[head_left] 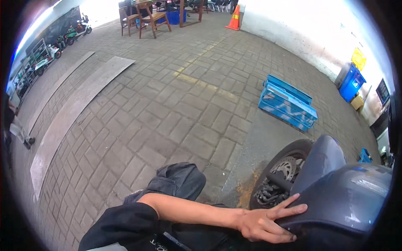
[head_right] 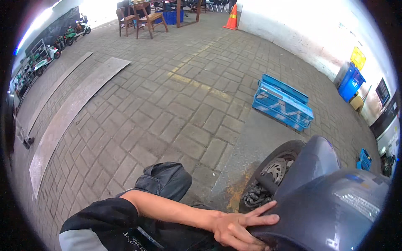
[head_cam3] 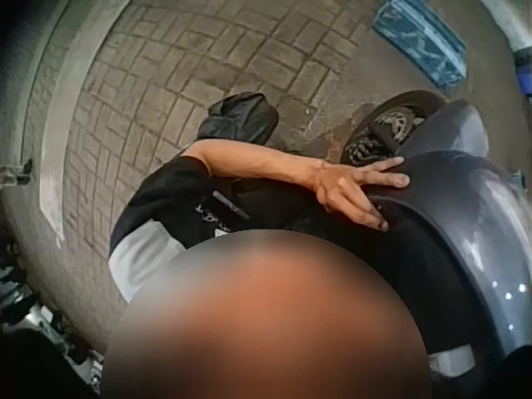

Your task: The person cleans a license plate, removes it from a bracket, and then uses a screwdriver to unscrew fasteners on the front panel of a scooter.

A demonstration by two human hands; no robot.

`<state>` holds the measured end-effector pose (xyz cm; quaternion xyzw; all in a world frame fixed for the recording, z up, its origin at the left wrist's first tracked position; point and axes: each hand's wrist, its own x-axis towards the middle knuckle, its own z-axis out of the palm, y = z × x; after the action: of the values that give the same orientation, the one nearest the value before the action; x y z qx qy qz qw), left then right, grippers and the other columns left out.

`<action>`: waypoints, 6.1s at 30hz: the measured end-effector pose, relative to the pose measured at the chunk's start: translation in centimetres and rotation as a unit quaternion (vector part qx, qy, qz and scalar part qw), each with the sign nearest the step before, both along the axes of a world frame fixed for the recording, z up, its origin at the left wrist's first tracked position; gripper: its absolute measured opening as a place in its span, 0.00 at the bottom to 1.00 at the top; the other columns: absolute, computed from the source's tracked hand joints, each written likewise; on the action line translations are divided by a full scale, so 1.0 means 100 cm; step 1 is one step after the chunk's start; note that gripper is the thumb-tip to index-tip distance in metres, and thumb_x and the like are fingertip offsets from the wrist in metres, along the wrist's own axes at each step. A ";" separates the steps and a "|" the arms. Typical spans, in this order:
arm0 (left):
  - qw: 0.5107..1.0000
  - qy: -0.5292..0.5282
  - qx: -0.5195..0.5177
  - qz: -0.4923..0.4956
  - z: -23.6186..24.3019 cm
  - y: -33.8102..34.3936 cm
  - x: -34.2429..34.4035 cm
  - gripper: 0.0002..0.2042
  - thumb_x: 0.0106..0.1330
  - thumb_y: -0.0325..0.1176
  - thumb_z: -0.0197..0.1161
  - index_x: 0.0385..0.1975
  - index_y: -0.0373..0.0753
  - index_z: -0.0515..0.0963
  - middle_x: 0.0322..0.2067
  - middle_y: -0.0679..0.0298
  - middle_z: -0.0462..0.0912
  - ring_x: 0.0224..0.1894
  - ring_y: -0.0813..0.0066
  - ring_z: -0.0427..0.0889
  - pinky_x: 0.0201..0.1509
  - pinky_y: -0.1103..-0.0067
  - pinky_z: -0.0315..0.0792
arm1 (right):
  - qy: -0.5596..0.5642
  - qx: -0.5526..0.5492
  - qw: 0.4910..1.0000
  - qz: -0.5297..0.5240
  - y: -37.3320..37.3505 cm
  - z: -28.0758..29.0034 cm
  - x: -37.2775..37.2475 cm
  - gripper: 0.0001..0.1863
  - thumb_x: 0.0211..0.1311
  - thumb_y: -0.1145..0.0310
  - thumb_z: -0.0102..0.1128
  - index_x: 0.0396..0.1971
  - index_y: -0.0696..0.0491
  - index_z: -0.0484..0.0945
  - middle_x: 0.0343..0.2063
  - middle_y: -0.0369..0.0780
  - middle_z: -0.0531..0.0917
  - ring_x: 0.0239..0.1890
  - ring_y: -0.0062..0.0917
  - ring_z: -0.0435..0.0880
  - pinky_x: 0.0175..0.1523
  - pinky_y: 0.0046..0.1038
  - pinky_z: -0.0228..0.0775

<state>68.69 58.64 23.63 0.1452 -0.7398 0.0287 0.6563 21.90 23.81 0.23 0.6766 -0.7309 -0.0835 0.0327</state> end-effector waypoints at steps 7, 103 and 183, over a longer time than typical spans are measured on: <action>0.997 -0.056 -0.012 0.057 0.000 -0.009 -0.004 0.22 0.67 0.31 0.46 0.55 0.23 0.76 0.53 0.54 0.83 0.74 0.27 0.46 0.73 0.34 0.36 | -0.035 -0.029 0.999 -0.023 0.057 0.015 -0.051 0.21 0.60 0.65 0.56 0.55 0.48 0.79 0.60 0.45 0.76 0.65 0.44 0.70 0.68 0.48 0.59; 0.890 0.156 0.152 0.400 -0.032 0.023 -0.035 0.25 0.79 0.42 0.43 0.59 0.24 0.70 0.59 0.42 0.74 0.72 0.49 0.59 0.75 0.56 0.50 | -0.130 -0.154 0.979 -0.014 0.058 0.162 -0.244 0.14 0.51 0.66 0.62 0.37 0.54 0.86 0.37 0.49 0.87 0.37 0.43 0.88 0.44 0.42 0.81; 0.417 0.096 0.829 -0.360 -0.066 0.146 -0.007 0.11 0.77 0.29 0.46 0.47 0.28 0.73 0.26 0.67 0.68 0.27 0.77 0.66 0.34 0.76 0.67 | -0.539 -0.216 0.743 -0.333 0.778 0.325 0.242 0.25 0.53 0.74 0.70 0.53 0.57 0.75 0.40 0.39 0.82 0.43 0.20 0.79 0.47 0.21 0.70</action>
<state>67.98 73.29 17.02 0.3413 -0.3212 -0.8517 0.2345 46.12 101.63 32.73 0.2973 -0.8035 0.4503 -0.2513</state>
